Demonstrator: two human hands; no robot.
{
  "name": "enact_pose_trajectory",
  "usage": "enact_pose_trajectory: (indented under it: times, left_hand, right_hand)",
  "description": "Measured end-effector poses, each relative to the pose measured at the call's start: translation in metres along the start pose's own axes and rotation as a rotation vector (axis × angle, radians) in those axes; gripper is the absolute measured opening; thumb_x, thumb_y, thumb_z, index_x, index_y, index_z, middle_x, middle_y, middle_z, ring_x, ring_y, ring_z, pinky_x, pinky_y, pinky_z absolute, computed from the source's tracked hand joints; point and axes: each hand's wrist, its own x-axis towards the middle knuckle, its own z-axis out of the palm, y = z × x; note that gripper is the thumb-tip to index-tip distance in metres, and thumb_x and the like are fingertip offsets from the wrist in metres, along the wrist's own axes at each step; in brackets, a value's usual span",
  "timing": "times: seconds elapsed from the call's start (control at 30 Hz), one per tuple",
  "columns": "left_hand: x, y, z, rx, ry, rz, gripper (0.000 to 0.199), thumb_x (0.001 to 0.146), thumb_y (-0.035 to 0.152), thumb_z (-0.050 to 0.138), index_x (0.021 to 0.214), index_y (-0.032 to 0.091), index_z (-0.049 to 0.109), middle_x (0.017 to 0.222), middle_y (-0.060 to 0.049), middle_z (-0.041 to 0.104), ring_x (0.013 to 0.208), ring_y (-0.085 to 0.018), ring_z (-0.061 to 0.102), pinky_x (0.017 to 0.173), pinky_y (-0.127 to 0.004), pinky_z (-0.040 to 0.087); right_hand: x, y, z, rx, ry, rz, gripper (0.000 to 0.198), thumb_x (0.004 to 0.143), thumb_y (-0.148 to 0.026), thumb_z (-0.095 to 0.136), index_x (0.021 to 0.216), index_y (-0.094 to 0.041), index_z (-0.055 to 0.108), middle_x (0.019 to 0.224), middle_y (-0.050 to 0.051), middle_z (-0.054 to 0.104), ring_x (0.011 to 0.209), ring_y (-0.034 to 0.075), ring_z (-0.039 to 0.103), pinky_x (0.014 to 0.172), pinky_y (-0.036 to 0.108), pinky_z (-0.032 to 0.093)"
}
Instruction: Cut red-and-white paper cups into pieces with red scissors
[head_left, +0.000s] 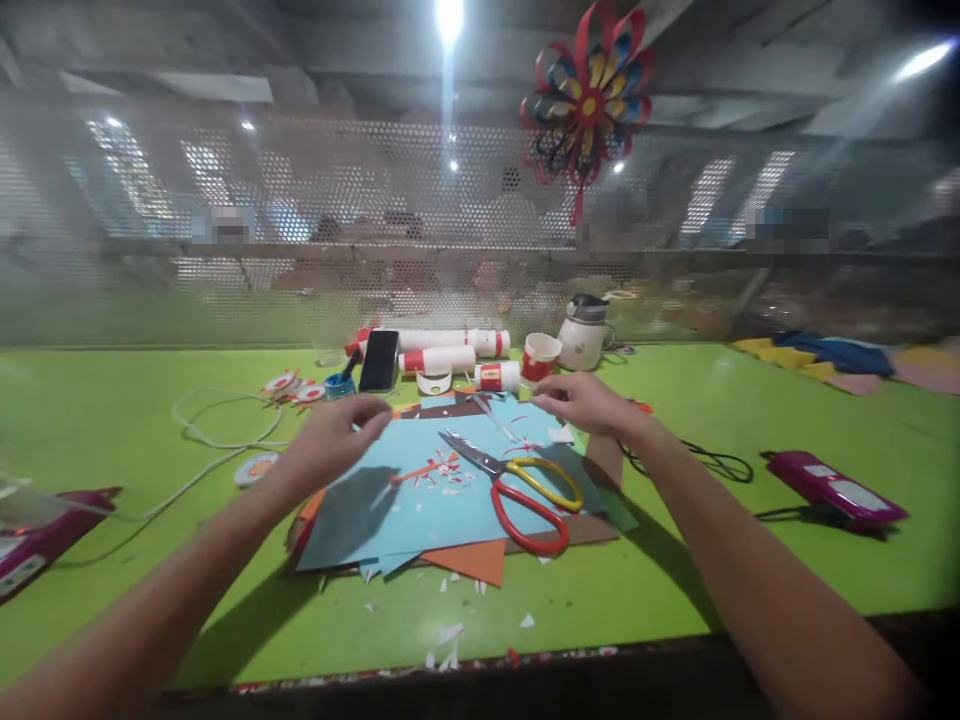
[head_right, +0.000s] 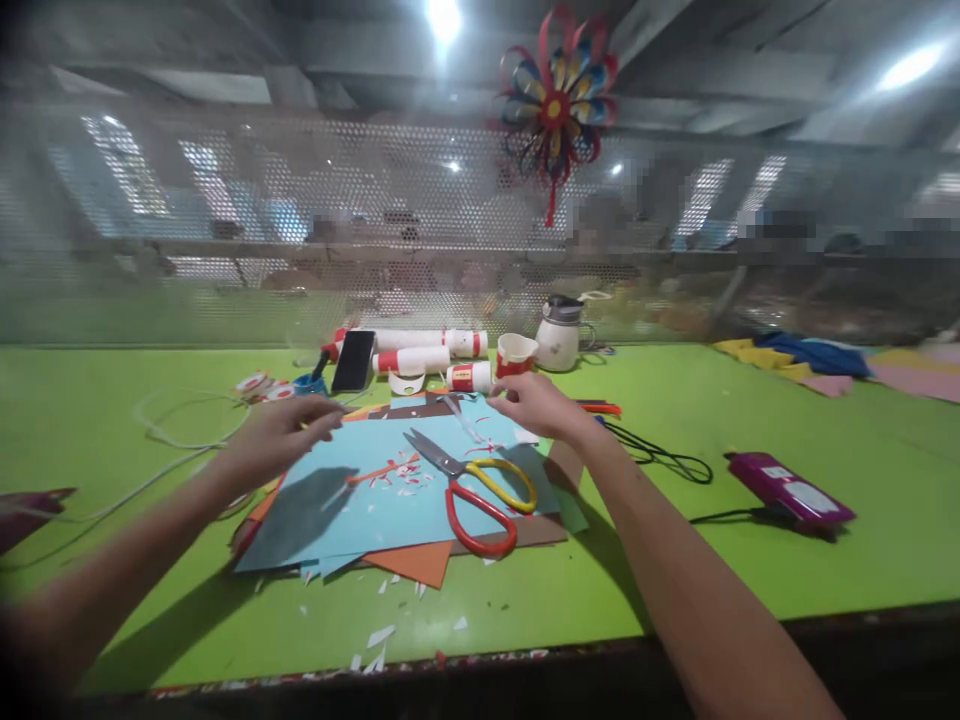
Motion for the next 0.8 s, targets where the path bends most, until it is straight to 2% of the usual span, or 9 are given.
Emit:
enact_pose_trajectory:
  times: [0.13,0.27,0.37,0.43,0.57,0.67,0.8]
  left_hand:
    - [-0.001,0.011,0.036,-0.005,-0.214,0.189,0.029,0.084,0.036,0.047,0.090,0.017,0.068,0.091,-0.006,0.072,0.078,-0.018,0.064,0.071,-0.029,0.048]
    - [-0.009,0.000,0.050,-0.068,-0.359,0.195,0.029,0.085,0.035,0.047,0.094,0.017,0.068,0.093,-0.007,0.072,0.082,-0.019,0.064,0.073,-0.029,0.047]
    - [-0.011,-0.010,0.053,-0.094,-0.352,0.169,0.030,0.086,0.035,0.046,0.095,0.017,0.068,0.094,-0.007,0.072,0.084,-0.019,0.064,0.075,-0.030,0.047]
    - [-0.011,-0.014,0.053,-0.089,-0.325,0.177,0.030,0.087,0.034,0.045,0.095,0.016,0.068,0.094,-0.007,0.071,0.084,-0.019,0.063,0.076,-0.031,0.046]
    - [-0.015,-0.009,0.050,-0.051,-0.312,0.276,0.028,0.087,0.032,0.047,0.098,0.015,0.067,0.096,-0.009,0.069,0.086,-0.019,0.061,0.078,-0.032,0.046]
    - [-0.024,0.002,0.045,-0.008,-0.367,0.442,0.028,0.085,0.032,0.052,0.106,0.018,0.064,0.105,-0.009,0.064,0.096,-0.021,0.058,0.086,-0.034,0.043]
    - [-0.037,0.017,0.042,0.058,-0.535,0.550,0.025,0.080,0.037,0.060,0.096,0.019,0.065,0.098,-0.007,0.060,0.090,-0.021,0.057,0.079,-0.032,0.045]
  right_hand:
    - [-0.007,0.000,-0.005,0.009,0.141,0.063,0.022,0.093,-0.033,0.054,0.098,-0.014,0.063,0.088,0.001,0.066,0.074,0.015,0.064,0.067,0.032,0.053]
    - [-0.027,-0.025,0.007,0.041,0.132,0.014,0.020,0.093,-0.031,0.053,0.095,-0.015,0.064,0.078,0.000,0.065,0.065,0.013,0.061,0.062,0.029,0.049]
    - [-0.045,-0.052,0.019,0.051,0.035,-0.116,0.021,0.090,-0.029,0.055,0.096,-0.015,0.068,0.079,0.003,0.066,0.069,0.015,0.059,0.062,0.027,0.045]
    - [-0.057,-0.066,0.025,0.018,-0.024,-0.200,0.021,0.089,-0.029,0.056,0.095,-0.014,0.069,0.082,0.006,0.065,0.077,0.019,0.057,0.070,0.031,0.044]
    - [-0.078,-0.083,0.032,-0.055,-0.134,-0.283,0.019,0.088,-0.028,0.057,0.097,-0.015,0.067,0.087,0.009,0.060,0.087,0.024,0.051,0.076,0.036,0.042]
    - [-0.090,-0.090,0.039,-0.087,-0.183,-0.301,0.014,0.087,-0.027,0.057,0.091,-0.016,0.065,0.092,0.011,0.057,0.092,0.026,0.047,0.078,0.037,0.042]
    - [-0.095,-0.091,0.050,-0.105,-0.172,-0.277,0.013,0.088,-0.023,0.054,0.093,-0.016,0.063,0.095,0.011,0.056,0.095,0.027,0.046,0.080,0.040,0.042]
